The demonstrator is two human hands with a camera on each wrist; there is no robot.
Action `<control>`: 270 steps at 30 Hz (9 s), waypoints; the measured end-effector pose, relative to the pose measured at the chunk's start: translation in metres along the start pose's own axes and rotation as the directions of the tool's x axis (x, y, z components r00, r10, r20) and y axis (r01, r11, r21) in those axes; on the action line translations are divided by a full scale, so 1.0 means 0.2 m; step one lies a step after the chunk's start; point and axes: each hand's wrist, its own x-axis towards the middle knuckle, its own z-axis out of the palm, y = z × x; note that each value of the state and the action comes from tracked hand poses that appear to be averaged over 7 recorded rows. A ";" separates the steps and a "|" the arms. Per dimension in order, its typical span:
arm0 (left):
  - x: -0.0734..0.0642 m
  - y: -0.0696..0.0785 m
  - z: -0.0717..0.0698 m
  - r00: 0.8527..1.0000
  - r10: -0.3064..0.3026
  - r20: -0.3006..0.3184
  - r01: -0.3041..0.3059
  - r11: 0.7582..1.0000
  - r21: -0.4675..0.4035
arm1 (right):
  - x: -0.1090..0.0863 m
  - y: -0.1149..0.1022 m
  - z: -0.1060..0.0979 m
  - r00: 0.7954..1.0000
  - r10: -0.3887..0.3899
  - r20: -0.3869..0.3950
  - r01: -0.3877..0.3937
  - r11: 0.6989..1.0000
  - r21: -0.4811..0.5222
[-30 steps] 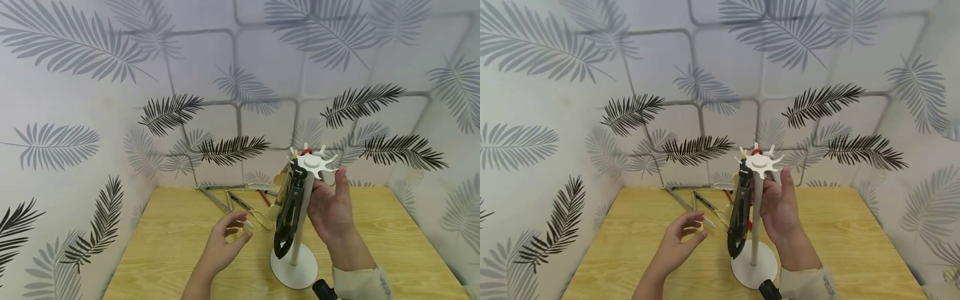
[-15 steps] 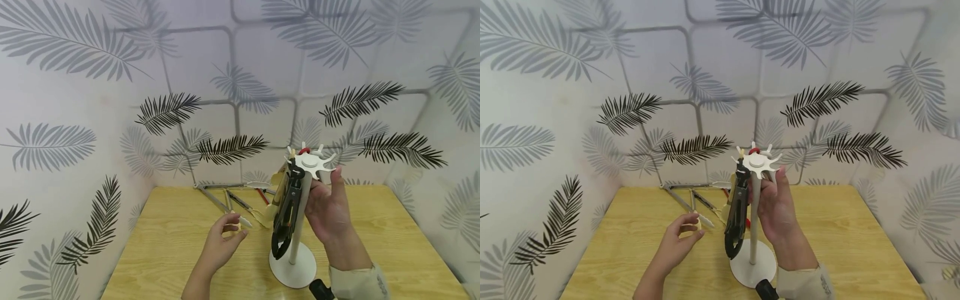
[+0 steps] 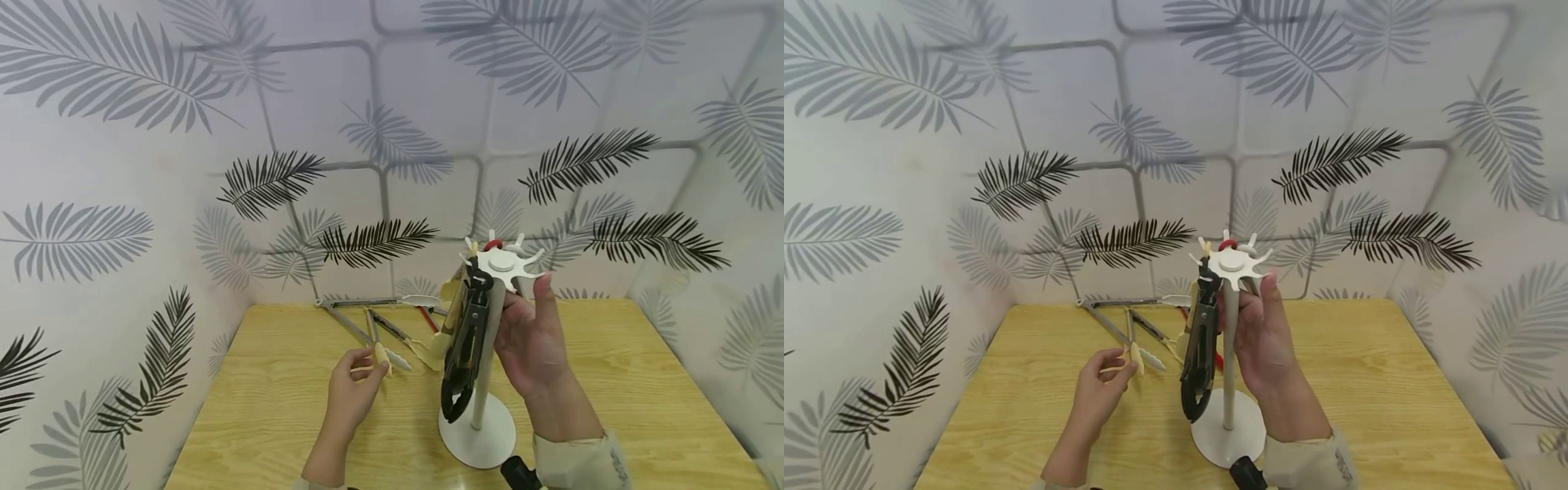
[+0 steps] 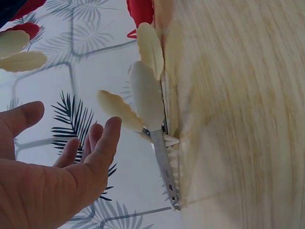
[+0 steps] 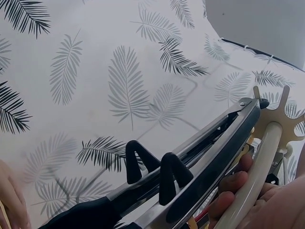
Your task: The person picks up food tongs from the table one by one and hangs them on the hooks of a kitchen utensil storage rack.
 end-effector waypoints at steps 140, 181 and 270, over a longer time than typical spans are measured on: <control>0.02 -0.06 0.29 0.936 0.351 -0.005 -0.171 0.469 0.867 | -0.04 0.00 0.04 0.997 -0.034 -0.065 0.029 0.997 -0.073; 0.03 -0.06 0.29 0.982 0.187 0.002 -0.101 0.520 0.848 | -0.03 -0.01 0.05 0.997 -0.035 -0.066 0.030 0.997 -0.078; -0.21 0.31 0.07 0.831 0.535 -0.154 -0.548 0.835 -0.050 | -0.03 -0.02 0.07 0.997 -0.054 0.051 0.047 0.992 0.121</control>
